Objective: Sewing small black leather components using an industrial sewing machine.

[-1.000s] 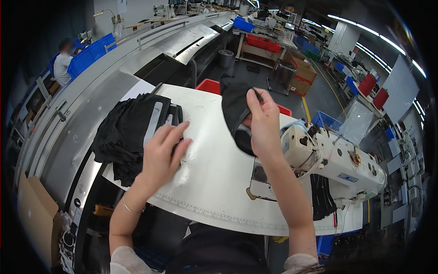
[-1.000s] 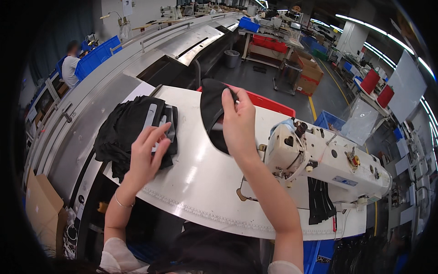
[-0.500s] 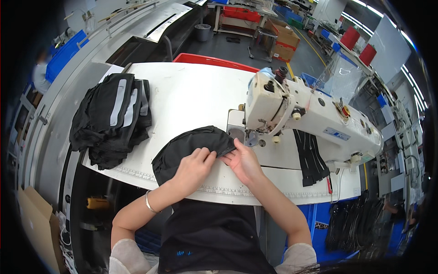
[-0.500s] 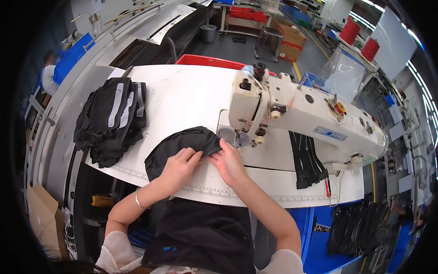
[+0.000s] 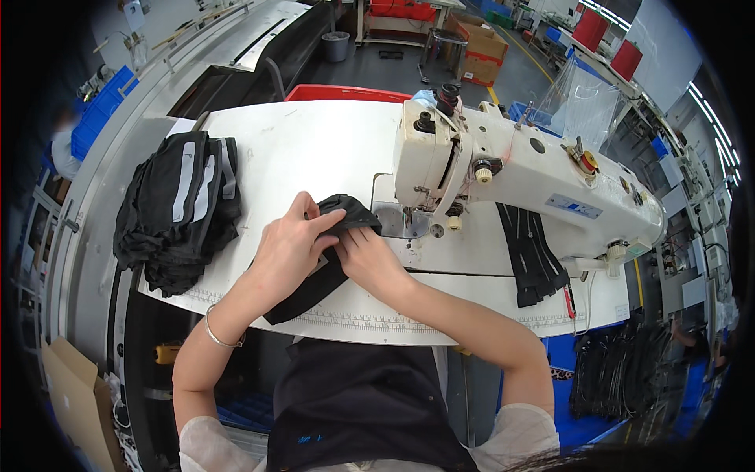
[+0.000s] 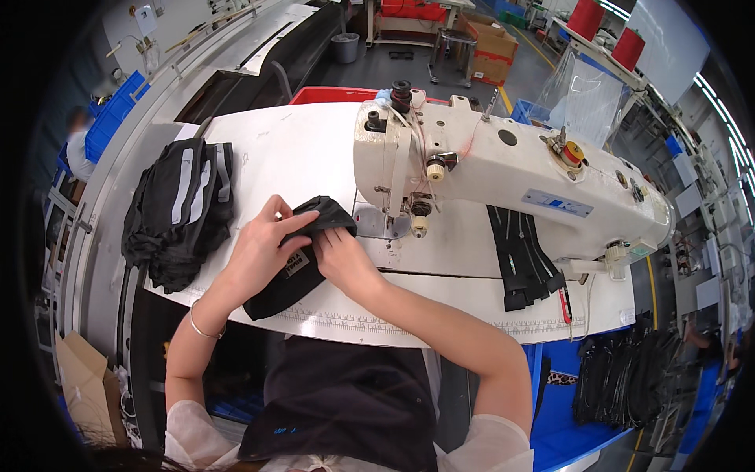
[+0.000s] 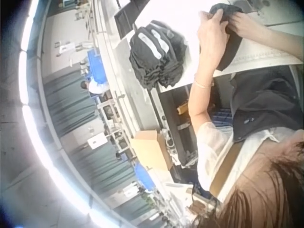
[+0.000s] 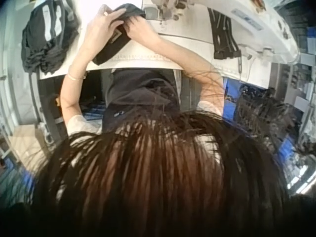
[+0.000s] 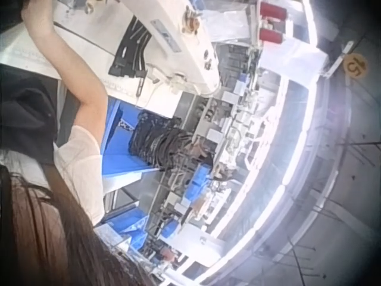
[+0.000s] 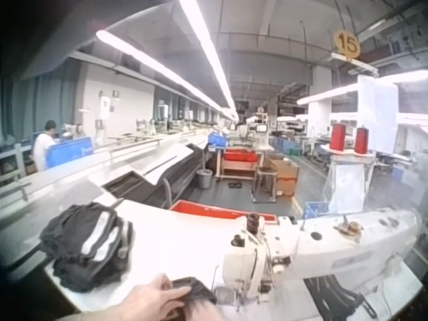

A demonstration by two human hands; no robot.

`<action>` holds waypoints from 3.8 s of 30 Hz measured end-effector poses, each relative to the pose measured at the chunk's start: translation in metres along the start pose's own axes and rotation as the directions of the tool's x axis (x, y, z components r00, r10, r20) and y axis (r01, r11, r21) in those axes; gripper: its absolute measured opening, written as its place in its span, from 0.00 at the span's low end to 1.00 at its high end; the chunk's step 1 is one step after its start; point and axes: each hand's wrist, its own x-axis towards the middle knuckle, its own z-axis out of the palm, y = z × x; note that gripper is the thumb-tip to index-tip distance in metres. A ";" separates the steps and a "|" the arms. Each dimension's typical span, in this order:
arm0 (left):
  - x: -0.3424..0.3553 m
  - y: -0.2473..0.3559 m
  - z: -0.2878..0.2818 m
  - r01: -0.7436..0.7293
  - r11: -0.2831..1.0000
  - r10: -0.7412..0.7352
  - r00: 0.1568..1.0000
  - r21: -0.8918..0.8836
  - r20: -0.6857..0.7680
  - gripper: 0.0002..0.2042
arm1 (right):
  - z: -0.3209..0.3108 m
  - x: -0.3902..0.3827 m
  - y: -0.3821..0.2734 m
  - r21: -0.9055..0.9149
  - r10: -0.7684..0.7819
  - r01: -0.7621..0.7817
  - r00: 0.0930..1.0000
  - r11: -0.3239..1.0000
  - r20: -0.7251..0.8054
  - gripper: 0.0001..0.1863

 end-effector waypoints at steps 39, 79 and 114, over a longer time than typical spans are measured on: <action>0.093 -0.092 0.136 0.002 0.903 0.171 0.916 -0.429 0.364 0.15 | 0.008 -0.078 0.058 0.824 0.159 -0.101 0.987 0.558 0.014 0.20; 0.006 0.137 0.058 -0.474 0.582 0.521 0.841 -0.660 -0.145 0.34 | -0.218 -0.164 0.039 -0.159 0.651 -0.632 0.731 0.759 0.205 0.22; -0.065 0.081 0.039 -0.065 0.578 -0.058 0.991 -0.813 -0.121 0.08 | -0.124 -0.109 -0.030 0.961 0.729 -0.149 0.628 -0.232 0.273 0.10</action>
